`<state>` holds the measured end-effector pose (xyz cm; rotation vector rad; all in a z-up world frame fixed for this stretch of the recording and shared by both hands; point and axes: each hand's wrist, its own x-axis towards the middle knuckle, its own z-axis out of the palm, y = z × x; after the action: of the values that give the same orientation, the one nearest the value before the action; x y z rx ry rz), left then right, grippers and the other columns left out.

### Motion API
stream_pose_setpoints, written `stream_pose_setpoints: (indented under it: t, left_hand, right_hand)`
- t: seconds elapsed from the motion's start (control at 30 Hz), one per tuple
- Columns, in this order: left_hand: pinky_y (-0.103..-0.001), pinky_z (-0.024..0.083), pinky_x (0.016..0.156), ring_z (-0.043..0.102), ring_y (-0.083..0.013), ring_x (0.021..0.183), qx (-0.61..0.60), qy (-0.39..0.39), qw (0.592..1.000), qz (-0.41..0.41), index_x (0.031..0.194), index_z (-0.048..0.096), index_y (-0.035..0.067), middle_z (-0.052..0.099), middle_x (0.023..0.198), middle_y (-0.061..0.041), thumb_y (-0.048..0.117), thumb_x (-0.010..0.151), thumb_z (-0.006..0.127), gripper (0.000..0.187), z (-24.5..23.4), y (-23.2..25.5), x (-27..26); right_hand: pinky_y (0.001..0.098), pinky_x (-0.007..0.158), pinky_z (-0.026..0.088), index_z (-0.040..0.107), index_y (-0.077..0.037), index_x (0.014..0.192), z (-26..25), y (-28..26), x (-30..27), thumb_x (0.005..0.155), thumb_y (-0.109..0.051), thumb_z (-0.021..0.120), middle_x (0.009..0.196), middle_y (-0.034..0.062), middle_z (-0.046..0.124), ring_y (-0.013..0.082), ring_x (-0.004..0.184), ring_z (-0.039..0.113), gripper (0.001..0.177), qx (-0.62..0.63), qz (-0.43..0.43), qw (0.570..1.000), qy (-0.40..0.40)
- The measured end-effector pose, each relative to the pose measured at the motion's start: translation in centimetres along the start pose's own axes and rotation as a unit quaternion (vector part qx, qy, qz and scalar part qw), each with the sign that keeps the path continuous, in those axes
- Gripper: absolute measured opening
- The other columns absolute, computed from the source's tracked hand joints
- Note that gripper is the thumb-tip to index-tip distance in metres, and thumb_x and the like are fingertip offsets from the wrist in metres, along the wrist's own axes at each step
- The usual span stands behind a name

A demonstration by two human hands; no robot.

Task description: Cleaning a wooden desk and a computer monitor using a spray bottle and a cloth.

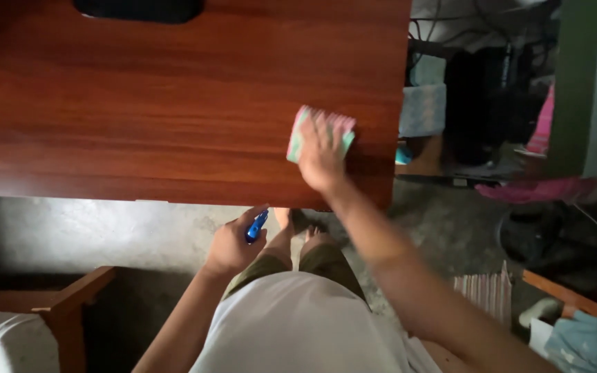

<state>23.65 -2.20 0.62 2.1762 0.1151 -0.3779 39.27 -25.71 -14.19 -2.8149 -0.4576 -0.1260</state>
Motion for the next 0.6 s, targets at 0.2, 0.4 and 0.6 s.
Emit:
stream_pose_setpoints:
  t: [0.2,0.4,0.6]
  left_hand:
    - [-0.045,0.056,0.073,0.070,-0.0402,0.084,0.015,-0.046,0.998,-0.047,0.133,0.065,0.021,0.074,0.091,-0.019,0.022,0.081,0.072,0.052,0.6,0.4,0.5]
    - [-0.045,0.056,0.073,0.071,-0.0402,0.083,-0.001,-0.021,0.998,-0.066,0.132,0.064,0.020,0.074,0.088,-0.019,0.022,0.082,0.070,0.050,2.7,0.4,-0.8]
    - [-0.046,0.056,0.074,0.071,-0.0404,0.085,-0.008,0.026,0.998,-0.052,0.131,0.065,0.019,0.074,0.092,-0.019,0.022,0.082,0.070,0.050,6.7,2.2,-4.1]
  right_hand:
    - [0.0511,0.123,0.037,0.027,-0.008,0.168,-1.5,5.1,-7.7,0.103,-0.011,0.051,0.166,0.0187,0.032,0.0324,0.151,0.039,0.069,-0.019,0.253,0.961,-0.107]
    - [0.0487,0.107,0.042,0.038,-0.005,0.152,2.0,19.9,5.5,0.108,-0.042,0.042,0.147,0.0228,0.051,0.0419,0.132,0.050,0.057,0.167,0.383,0.909,0.003]
    - [0.0468,0.098,0.048,0.058,0.000,0.123,9.2,25.5,1.3,0.106,-0.046,0.045,0.125,0.0231,0.066,0.0397,0.116,0.063,0.051,0.270,0.301,0.911,0.081]
